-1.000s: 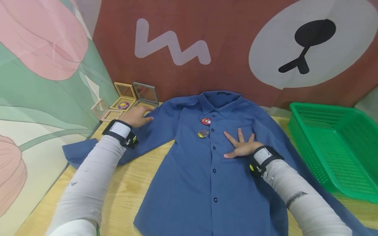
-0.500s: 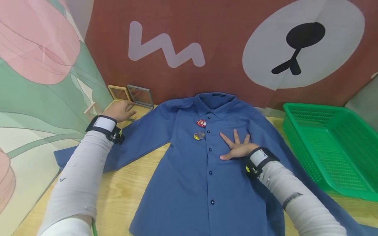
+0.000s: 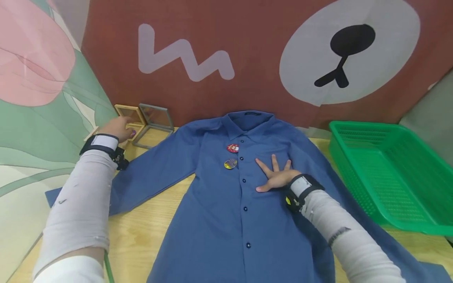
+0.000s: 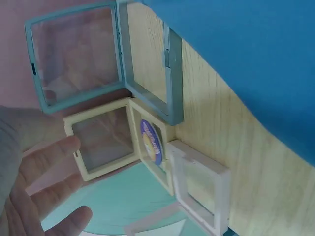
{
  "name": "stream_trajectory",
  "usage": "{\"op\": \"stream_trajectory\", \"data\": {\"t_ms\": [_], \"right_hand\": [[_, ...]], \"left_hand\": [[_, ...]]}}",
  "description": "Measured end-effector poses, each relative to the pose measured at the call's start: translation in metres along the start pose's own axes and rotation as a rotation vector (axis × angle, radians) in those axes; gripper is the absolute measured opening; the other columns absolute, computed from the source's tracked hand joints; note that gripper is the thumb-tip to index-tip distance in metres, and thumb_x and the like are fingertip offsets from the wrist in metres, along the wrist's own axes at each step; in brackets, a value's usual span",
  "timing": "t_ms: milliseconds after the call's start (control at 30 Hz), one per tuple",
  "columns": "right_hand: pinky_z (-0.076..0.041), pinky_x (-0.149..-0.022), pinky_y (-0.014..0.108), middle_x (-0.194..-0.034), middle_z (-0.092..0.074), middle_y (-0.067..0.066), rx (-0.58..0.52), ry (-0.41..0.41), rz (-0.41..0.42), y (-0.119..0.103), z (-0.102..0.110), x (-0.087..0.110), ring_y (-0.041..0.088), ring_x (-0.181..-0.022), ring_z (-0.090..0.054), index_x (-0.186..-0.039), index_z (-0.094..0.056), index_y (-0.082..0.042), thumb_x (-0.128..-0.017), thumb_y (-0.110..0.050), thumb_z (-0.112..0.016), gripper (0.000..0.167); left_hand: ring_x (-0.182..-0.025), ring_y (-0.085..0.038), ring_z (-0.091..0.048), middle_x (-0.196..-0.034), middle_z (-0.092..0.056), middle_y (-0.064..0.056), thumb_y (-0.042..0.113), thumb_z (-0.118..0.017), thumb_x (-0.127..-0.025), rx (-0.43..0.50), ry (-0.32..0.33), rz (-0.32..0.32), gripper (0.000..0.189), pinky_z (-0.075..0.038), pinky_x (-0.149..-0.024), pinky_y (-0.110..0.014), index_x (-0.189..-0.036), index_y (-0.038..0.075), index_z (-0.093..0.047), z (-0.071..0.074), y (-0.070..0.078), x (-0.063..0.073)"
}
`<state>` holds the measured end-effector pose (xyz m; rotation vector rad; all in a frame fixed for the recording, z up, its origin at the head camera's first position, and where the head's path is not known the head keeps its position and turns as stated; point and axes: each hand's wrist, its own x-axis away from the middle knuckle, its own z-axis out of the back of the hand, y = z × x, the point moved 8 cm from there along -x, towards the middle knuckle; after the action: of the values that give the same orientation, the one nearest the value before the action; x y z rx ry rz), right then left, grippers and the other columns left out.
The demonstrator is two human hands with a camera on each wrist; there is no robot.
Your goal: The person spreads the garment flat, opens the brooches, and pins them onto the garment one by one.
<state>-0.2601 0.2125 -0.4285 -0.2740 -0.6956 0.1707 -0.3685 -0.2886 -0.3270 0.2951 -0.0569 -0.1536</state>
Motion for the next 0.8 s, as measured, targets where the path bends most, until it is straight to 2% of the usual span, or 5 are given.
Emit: {"op": "stream_trajectory", "data": {"t_ms": [133,333,633,800], "right_hand": [[0.024,-0.105,0.074,-0.155,0.039,0.024,0.011,0.019,-0.022,-0.001,0.004,0.009,0.066,-0.125,0.042,-0.159,0.011,-0.032,-0.074,-0.075,-0.068,0.123],[0.023,-0.107,0.073,-0.157,0.038,0.021,0.017,0.027,-0.021,-0.001,0.003,0.009,0.065,-0.127,0.040,-0.159,0.011,-0.034,-0.067,-0.084,-0.065,0.129],[0.020,-0.107,0.075,-0.158,0.038,0.017,0.022,0.011,-0.020,-0.016,-0.003,0.013,0.063,-0.128,0.042,-0.159,0.010,-0.035,-0.071,-0.077,-0.068,0.125],[0.020,-0.106,0.076,-0.157,0.039,0.016,0.022,-0.003,-0.025,-0.023,-0.003,0.018,0.061,-0.127,0.044,-0.158,0.011,-0.037,-0.073,-0.074,-0.069,0.122]], "left_hand": [[-0.126,-0.059,-0.044,-0.137,-0.045,-0.041,0.010,-0.046,-0.094,-0.004,-0.005,0.019,0.051,-0.038,-0.104,-0.066,-0.139,-0.015,-0.042,-0.003,-0.003,-0.003],[-0.124,-0.062,-0.043,-0.134,-0.042,-0.046,0.013,-0.045,-0.098,-0.029,-0.035,0.041,0.053,-0.037,-0.106,-0.066,-0.138,-0.021,-0.035,-0.014,-0.011,0.002],[-0.121,-0.062,-0.045,-0.131,-0.042,-0.047,0.010,-0.046,-0.095,-0.066,-0.081,0.079,0.054,-0.040,-0.104,-0.065,-0.136,-0.024,-0.033,-0.027,-0.044,0.009],[-0.110,-0.060,-0.054,-0.121,-0.052,-0.045,0.010,-0.044,-0.091,-0.068,-0.060,0.062,0.049,-0.046,-0.094,-0.064,-0.129,-0.021,-0.041,-0.034,-0.058,0.009]]}}
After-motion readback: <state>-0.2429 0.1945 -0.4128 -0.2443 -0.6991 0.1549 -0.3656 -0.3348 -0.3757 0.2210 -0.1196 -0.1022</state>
